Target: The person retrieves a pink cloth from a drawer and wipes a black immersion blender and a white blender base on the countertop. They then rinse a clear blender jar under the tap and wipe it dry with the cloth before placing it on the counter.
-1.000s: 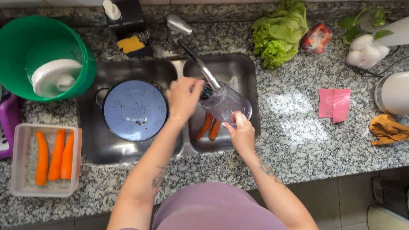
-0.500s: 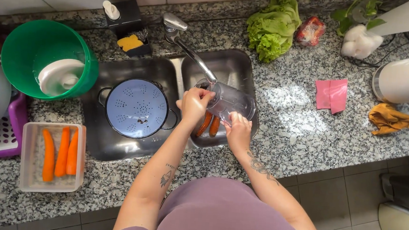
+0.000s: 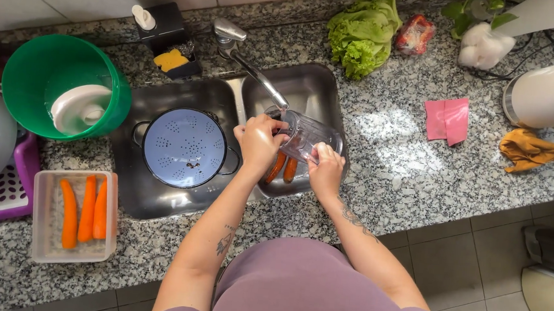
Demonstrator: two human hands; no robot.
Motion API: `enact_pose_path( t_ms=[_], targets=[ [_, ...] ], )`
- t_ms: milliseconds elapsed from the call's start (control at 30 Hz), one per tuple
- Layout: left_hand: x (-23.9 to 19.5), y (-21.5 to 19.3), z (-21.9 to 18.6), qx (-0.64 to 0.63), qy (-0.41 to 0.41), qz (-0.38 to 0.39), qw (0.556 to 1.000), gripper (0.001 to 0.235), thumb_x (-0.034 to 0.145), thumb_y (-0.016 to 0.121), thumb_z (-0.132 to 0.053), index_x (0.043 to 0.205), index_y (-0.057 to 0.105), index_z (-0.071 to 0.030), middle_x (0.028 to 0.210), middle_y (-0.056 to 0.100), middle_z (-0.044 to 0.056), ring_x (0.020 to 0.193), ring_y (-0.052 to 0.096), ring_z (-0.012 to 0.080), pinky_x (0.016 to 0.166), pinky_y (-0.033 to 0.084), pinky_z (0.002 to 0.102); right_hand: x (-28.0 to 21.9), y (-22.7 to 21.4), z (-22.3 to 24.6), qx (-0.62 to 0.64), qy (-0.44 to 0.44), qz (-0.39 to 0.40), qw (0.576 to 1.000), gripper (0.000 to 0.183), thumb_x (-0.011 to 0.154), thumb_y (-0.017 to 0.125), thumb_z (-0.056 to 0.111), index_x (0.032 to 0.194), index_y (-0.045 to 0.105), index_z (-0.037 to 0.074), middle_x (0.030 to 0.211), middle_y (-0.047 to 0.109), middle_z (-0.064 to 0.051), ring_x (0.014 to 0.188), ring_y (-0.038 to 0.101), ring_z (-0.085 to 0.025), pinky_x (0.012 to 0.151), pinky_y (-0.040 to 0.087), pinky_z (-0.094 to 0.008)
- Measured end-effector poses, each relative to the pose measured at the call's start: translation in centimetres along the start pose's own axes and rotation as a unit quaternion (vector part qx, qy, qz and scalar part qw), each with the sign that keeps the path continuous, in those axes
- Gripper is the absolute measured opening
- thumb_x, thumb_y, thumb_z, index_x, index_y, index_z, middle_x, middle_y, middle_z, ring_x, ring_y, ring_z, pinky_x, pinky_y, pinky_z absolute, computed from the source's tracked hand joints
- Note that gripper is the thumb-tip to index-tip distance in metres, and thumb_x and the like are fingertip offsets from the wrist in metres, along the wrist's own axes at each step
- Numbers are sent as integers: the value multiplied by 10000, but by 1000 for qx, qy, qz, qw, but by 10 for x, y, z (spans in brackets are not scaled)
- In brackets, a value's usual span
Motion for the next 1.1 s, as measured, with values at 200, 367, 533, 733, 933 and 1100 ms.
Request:
enact_pose_path(
  t_ms=[200,367,533,733,933,1100],
  targets=[
    [3,6,18,25,-55,-5,998,213,687,764,-352,749,656,-179,723,550,-10,742,586,229,744,335,399,10,-21,21,-28,-10,-42,999,263,699,751,232,781,501,215,764,561,33,868,594,-258,920,386,-521],
    [4,5,5,-47,40,-75,995,232,739,730,-369,850,610,-205,690,611,-26,689,649,239,664,460,342,15,-36,24,108,58,-36,992,295,649,788,147,746,511,179,708,585,-28,765,623,-326,734,474,-466],
    [4,-23,-10,-71,167,-78,980,226,739,716,-451,769,613,-251,648,587,-89,731,612,147,740,415,291,12,-21,-7,190,148,20,970,285,650,811,190,715,534,196,693,578,30,731,633,-242,716,479,-364],
    [8,-29,17,-88,114,-6,990,164,802,658,-503,825,633,-343,839,614,-156,935,542,105,849,354,288,7,-21,-27,264,163,56,949,281,629,831,160,702,561,137,627,545,-18,635,564,-198,654,447,-280],
    [27,14,53,-275,-59,136,950,300,800,685,-264,1087,654,-185,965,646,90,818,645,272,705,529,351,3,-21,-23,265,151,79,949,279,618,844,157,717,584,133,628,563,-14,640,566,-176,650,441,-262],
    [52,7,29,-162,6,137,977,178,860,604,-274,983,695,-183,901,689,60,864,659,292,760,518,398,5,-23,-14,266,127,82,952,276,644,832,159,715,570,108,664,574,-54,682,577,-228,694,451,-303]
  ],
)
Point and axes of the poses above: each hand's wrist, its own x-axis towards the middle knuckle, its own y-axis out of the palm, z = x × y, the point moved 10 cm from there along x, towards the middle knuckle
